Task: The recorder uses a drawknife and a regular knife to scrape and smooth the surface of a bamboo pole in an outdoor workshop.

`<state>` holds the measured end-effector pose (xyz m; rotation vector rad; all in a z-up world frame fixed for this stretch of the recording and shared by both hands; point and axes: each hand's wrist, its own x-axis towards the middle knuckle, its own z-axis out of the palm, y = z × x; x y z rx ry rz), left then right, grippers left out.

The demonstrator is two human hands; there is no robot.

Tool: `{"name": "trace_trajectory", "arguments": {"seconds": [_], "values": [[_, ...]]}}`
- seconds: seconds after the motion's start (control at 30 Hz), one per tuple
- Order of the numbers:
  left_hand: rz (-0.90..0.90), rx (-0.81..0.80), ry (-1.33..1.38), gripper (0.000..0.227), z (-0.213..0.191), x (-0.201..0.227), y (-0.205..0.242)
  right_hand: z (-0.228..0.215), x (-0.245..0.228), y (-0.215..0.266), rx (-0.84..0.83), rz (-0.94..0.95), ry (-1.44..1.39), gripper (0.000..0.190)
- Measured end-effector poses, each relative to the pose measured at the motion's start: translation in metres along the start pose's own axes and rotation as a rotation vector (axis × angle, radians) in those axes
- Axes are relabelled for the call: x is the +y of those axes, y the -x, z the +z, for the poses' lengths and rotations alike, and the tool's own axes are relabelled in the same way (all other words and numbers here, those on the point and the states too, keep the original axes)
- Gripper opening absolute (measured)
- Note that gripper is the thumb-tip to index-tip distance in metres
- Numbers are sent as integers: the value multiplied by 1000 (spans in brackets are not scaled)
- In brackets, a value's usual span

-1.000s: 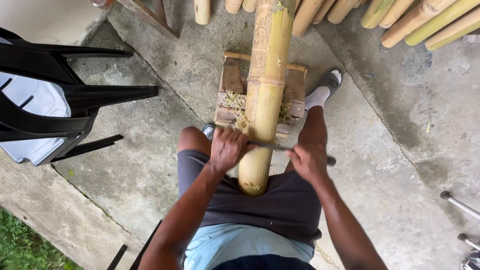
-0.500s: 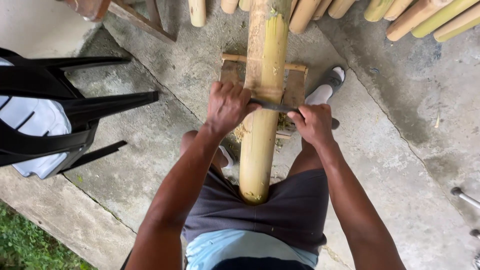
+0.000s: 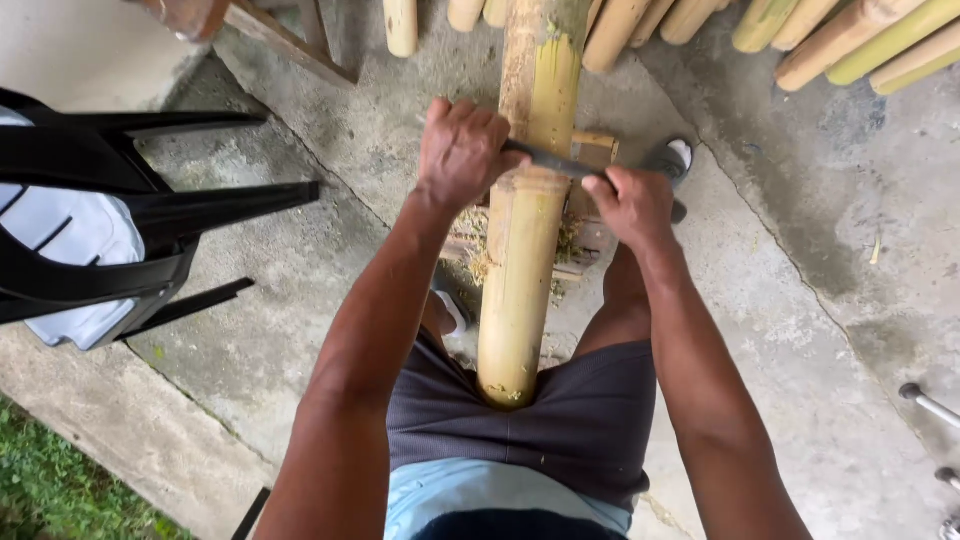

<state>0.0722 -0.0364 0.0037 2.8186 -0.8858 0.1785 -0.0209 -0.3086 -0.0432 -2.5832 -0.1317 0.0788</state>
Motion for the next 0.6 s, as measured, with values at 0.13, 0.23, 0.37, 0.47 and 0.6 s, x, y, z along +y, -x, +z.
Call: {"name": "trace_trajectory", "arguments": {"seconds": [0.13, 0.23, 0.37, 0.47, 0.6], "values": [[25, -10, 30, 54, 0, 1, 22, 13, 4, 24, 30, -35, 31, 50], [61, -47, 82, 55, 8, -2, 28, 17, 4, 25, -47, 50, -5, 48], [75, 0, -46, 50, 2, -4, 6, 20, 6, 18, -5, 21, 18, 56], [77, -92, -13, 51, -19, 4, 15, 28, 5, 37, -2, 37, 32, 59], [117, -156, 20, 52, -12, 0, 13, 42, 15, 44, -30, 82, 23, 60]]}}
